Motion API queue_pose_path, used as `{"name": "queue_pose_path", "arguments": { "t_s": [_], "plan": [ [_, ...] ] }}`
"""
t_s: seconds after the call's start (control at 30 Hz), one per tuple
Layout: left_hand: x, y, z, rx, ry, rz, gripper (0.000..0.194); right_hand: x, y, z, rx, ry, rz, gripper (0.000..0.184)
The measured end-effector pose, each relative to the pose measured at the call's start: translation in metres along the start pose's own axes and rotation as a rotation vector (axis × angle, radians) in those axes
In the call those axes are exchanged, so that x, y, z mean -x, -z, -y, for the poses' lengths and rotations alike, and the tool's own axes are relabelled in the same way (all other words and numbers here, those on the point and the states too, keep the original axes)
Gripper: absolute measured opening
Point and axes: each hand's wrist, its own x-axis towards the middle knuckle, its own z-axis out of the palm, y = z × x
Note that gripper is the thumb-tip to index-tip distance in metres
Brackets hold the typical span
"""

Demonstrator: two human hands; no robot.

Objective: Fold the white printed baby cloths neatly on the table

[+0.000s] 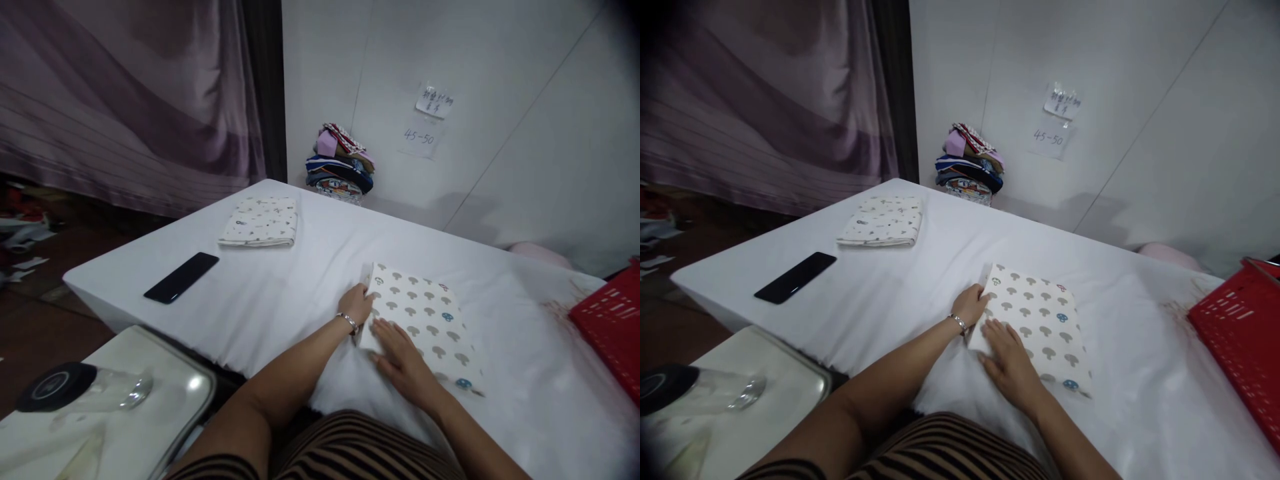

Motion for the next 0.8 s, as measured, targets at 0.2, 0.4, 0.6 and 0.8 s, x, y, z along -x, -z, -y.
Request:
{"name": "queue_pose_path", "arguments": {
  "t_s": [0.2,0.4,0.6,0.8],
  "plan": [
    [0.001,0.002,0.000,0.016,0.025,-0.014,0.027,-0.034,0.028,-0.057,-0.006,-0.161,-0.205,0.051],
    [-0.027,0.007,-0.008,0.079,0.059,0.026,0.045,-0.068,0.012,-0.107,0.226,-0.406,-0.106,0.054],
    [-0.040,-0.001,-0.001,0.079,0.002,-0.029,0.027,-0.071,-0.007,-0.101,0.366,-0.421,-0.076,0.050],
    [-0.040,-0.006,0.006,0.113,-0.046,-0.066,0.023,-0.068,-0.005,-0.102,0.312,-0.423,-0.107,0.049]
  ]
}}
